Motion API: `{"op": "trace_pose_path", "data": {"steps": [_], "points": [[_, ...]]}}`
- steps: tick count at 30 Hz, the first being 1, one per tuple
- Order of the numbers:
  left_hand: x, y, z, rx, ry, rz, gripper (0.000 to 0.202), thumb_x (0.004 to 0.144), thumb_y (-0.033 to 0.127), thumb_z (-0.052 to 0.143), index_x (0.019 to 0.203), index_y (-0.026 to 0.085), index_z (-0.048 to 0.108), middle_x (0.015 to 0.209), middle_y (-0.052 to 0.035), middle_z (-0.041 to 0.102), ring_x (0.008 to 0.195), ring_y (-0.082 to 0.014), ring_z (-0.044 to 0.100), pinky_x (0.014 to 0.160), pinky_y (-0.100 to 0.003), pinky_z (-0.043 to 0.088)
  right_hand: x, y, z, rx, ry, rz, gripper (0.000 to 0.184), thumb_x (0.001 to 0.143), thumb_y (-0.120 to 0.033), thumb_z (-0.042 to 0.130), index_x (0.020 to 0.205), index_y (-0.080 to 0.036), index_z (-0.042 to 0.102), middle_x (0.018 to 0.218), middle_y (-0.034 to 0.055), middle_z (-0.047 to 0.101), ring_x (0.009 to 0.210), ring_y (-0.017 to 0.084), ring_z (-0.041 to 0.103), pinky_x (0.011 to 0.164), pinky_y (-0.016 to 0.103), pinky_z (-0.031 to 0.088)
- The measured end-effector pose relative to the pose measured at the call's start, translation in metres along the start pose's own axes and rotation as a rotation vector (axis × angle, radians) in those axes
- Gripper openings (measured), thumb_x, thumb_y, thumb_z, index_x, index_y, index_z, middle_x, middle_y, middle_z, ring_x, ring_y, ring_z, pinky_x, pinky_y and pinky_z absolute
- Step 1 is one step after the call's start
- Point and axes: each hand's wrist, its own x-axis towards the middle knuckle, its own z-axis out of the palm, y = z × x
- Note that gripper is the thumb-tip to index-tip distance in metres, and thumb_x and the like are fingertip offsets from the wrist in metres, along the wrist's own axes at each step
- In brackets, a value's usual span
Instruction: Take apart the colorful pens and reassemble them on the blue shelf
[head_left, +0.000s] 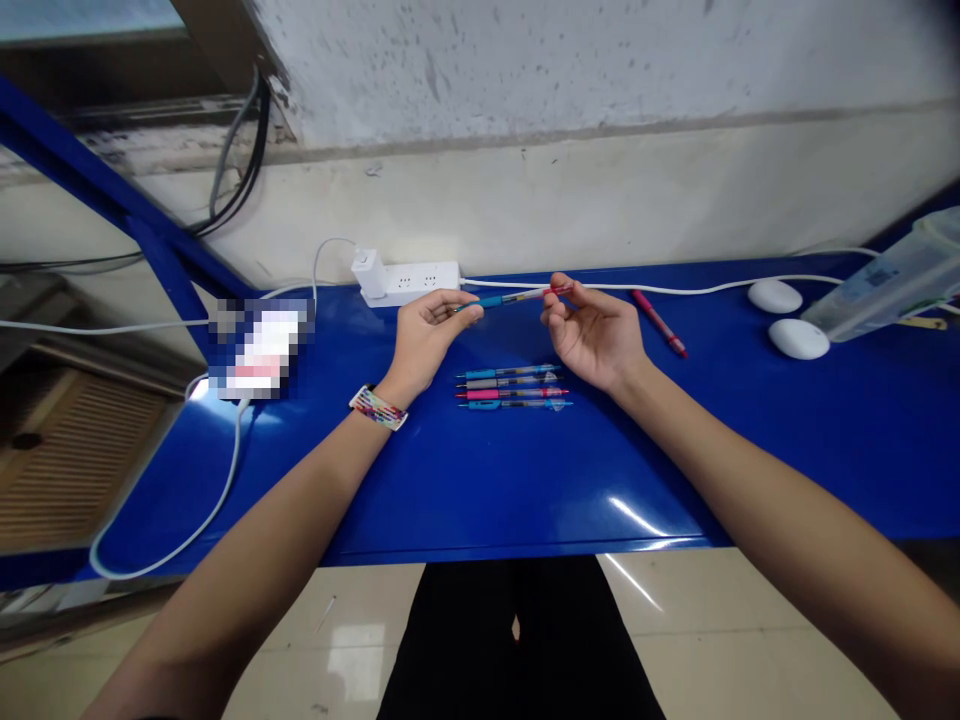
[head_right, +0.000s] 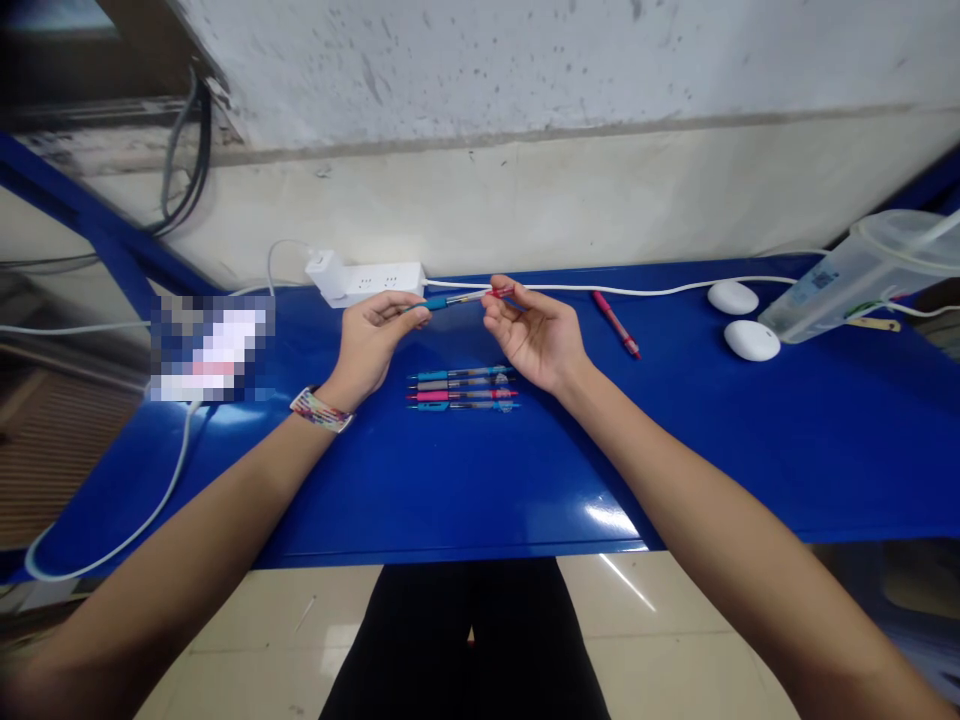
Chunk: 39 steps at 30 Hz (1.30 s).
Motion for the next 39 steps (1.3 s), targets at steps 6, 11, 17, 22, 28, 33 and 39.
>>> {"op": "trace_pose_path", "data": {"steps": [6,11,17,22,28,33,39], "points": [[0.0,0.0,0.0,0.012,-0.004,0.014,0.016,0.083,0.034,0.092,0.095,0.025,0.086,0.09,-0.0046,0.084,0.087,-0.0207,0.078,0.089,-0.041,0.067,-0.002,-0.003,0.0,-0.124,-0.009,-0.058,0.027,0.097,-0.041,0.068,0.114,-0.023,0.078,0.11,0.0083,0.086,0.121,0.026,0.081,0.096,0.038,0.073],[0.0,-0.002,0.0,0.018,-0.01,0.018,0.019,0.084,0.036,0.093,0.097,0.024,0.085,0.091,-0.0052,0.084,0.088,-0.0212,0.079,0.09,-0.041,0.068,0.0,-0.001,-0.002,-0.18,0.024,-0.061,0.024,0.093,-0.039,0.072,0.11,-0.024,0.077,0.107,0.0082,0.085,0.117,0.027,0.082,0.093,0.038,0.074],[0.001,-0.001,-0.001,0.017,-0.02,0.015,0.022,0.084,0.038,0.092,0.098,0.023,0.084,0.091,-0.0054,0.083,0.088,-0.0206,0.078,0.089,-0.038,0.067,0.0,-0.001,-0.005,-0.216,-0.043,-0.08,0.033,0.091,-0.047,0.077,0.115,-0.024,0.077,0.104,0.0088,0.085,0.112,0.029,0.082,0.091,0.043,0.074],[0.0,0.004,-0.001,0.008,-0.032,0.037,0.018,0.085,0.035,0.09,0.095,0.023,0.08,0.09,-0.0047,0.08,0.086,-0.0191,0.076,0.086,-0.036,0.066,-0.002,-0.004,-0.004,-0.237,-0.093,-0.092,0.047,0.093,-0.057,0.077,0.124,-0.023,0.08,0.105,0.0084,0.084,0.102,0.027,0.082,0.089,0.043,0.073],[0.001,0.003,-0.003,0.012,-0.063,0.048,0.019,0.083,0.032,0.087,0.095,0.024,0.075,0.09,-0.0035,0.077,0.083,-0.0181,0.073,0.081,-0.035,0.062,0.003,0.001,-0.003,-0.528,0.008,-0.31,0.025,0.084,-0.043,0.09,0.1,-0.025,0.086,0.092,0.0046,0.08,0.078,0.019,0.072,0.071,0.036,0.066],[0.002,0.01,-0.014,0.22,-0.228,0.095,0.014,0.091,0.035,0.083,0.1,0.025,0.082,0.091,-0.0049,0.08,0.087,-0.0212,0.073,0.086,-0.038,0.06,0.004,-0.003,-0.009,-0.811,-0.055,-0.366,0.019,0.085,-0.042,0.088,0.092,-0.025,0.087,0.092,0.0077,0.083,0.081,0.024,0.07,0.075,0.041,0.062],[0.0,0.013,-0.021,0.486,-0.367,0.167,0.013,0.095,0.035,0.077,0.091,0.027,0.086,0.094,-0.0063,0.084,0.089,-0.0239,0.073,0.088,-0.041,0.057,0.001,-0.011,-0.016,-1.138,-0.211,-0.35,0.012,0.086,-0.028,0.077,0.09,-0.02,0.086,0.089,0.0079,0.083,0.082,0.024,0.072,0.081,0.04,0.056]]}}
